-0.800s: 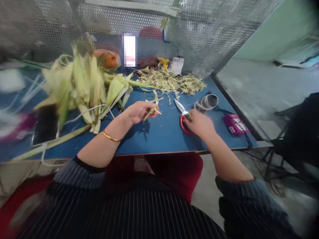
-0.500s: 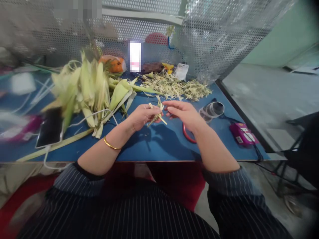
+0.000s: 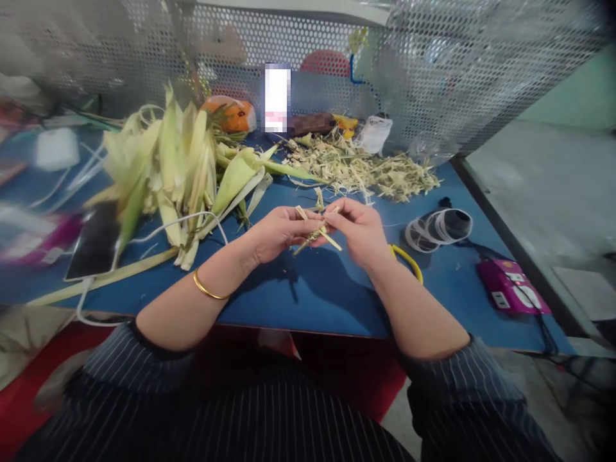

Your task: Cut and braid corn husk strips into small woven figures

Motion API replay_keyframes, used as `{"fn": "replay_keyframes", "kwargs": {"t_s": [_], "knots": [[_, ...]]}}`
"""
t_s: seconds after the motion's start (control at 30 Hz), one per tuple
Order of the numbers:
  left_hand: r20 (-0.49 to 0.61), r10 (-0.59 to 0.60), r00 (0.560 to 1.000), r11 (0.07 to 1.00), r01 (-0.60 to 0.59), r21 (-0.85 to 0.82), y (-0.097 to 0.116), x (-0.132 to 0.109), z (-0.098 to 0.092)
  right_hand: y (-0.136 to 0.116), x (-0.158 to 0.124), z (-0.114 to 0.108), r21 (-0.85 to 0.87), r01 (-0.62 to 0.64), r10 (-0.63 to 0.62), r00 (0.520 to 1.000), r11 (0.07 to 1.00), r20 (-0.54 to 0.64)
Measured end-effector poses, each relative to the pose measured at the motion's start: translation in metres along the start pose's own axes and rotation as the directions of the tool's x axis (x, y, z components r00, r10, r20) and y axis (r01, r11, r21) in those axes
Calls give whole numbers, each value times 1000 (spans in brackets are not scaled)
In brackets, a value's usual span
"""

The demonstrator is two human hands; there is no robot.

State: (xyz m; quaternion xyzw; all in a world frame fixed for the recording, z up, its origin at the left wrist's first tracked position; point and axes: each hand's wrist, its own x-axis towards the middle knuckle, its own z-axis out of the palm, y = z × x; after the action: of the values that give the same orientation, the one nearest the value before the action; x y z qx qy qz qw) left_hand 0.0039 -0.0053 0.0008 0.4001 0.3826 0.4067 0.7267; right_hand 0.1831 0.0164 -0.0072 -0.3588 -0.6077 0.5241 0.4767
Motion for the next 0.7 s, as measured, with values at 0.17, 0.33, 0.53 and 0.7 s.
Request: {"fn": "replay_keyframes", "kwargs": {"t_s": [0.17, 0.33, 0.53, 0.7], "knots": [[-36, 79, 996, 992, -75, 103, 0, 1, 1, 3, -1, -1, -252, 34, -40, 999, 967, -15], [-155, 171, 973, 969, -137, 208, -5, 2, 9, 14, -1, 1, -314, -3, -28, 995, 949, -96], [-166, 50, 985, 997, -39, 73, -7, 3, 8, 7, -2, 5, -232, -15, -11, 994, 973, -110], [-123, -29, 992, 998, 22, -58, 0, 2, 1, -2, 1, 2, -72, -16, 17, 1000, 997, 13]]}}
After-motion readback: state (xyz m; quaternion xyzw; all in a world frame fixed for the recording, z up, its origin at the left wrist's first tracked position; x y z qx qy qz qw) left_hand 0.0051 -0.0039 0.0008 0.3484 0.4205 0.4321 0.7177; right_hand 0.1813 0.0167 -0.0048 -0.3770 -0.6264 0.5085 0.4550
